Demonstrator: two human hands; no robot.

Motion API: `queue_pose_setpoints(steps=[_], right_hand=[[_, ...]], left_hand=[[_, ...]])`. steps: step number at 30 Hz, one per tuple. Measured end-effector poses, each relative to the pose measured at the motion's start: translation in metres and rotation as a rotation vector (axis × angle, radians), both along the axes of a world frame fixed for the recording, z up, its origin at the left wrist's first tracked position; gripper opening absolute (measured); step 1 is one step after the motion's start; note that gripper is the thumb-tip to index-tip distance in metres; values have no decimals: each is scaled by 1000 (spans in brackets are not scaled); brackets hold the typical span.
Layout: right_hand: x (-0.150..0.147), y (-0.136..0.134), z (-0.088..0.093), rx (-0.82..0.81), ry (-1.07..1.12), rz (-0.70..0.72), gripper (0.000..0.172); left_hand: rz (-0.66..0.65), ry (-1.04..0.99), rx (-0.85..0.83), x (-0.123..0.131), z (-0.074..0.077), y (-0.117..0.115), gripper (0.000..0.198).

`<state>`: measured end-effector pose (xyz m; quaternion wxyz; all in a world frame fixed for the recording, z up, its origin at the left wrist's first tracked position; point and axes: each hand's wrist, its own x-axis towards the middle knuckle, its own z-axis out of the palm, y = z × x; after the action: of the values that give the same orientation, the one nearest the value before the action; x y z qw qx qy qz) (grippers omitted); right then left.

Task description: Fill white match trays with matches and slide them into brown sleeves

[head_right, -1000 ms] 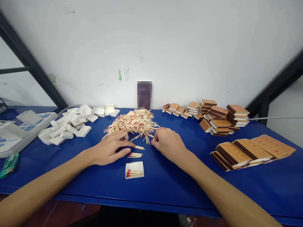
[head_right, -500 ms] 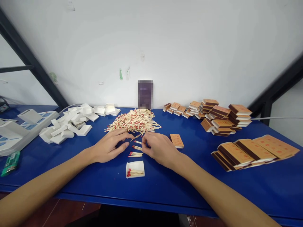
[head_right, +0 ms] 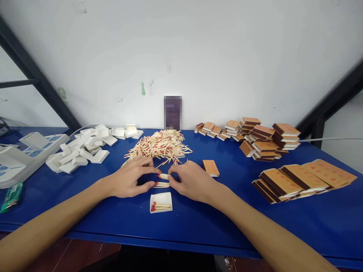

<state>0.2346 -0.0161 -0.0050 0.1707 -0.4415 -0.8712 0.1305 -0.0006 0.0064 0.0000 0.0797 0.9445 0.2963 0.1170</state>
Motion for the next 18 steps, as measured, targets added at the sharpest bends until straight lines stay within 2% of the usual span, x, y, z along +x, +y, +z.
queue_pose_setpoints(steps=[7, 13, 18], right_hand=[[2, -3, 8, -8, -32, 44, 21], [7, 0, 6, -42, -44, 79, 26], [7, 4, 2, -45, -21, 93, 25]], left_hand=[[-10, 2, 1, -1, 1, -1, 39], [12, 5, 19, 0, 0, -1, 43], [16, -14, 34, 1, -3, 1, 34]])
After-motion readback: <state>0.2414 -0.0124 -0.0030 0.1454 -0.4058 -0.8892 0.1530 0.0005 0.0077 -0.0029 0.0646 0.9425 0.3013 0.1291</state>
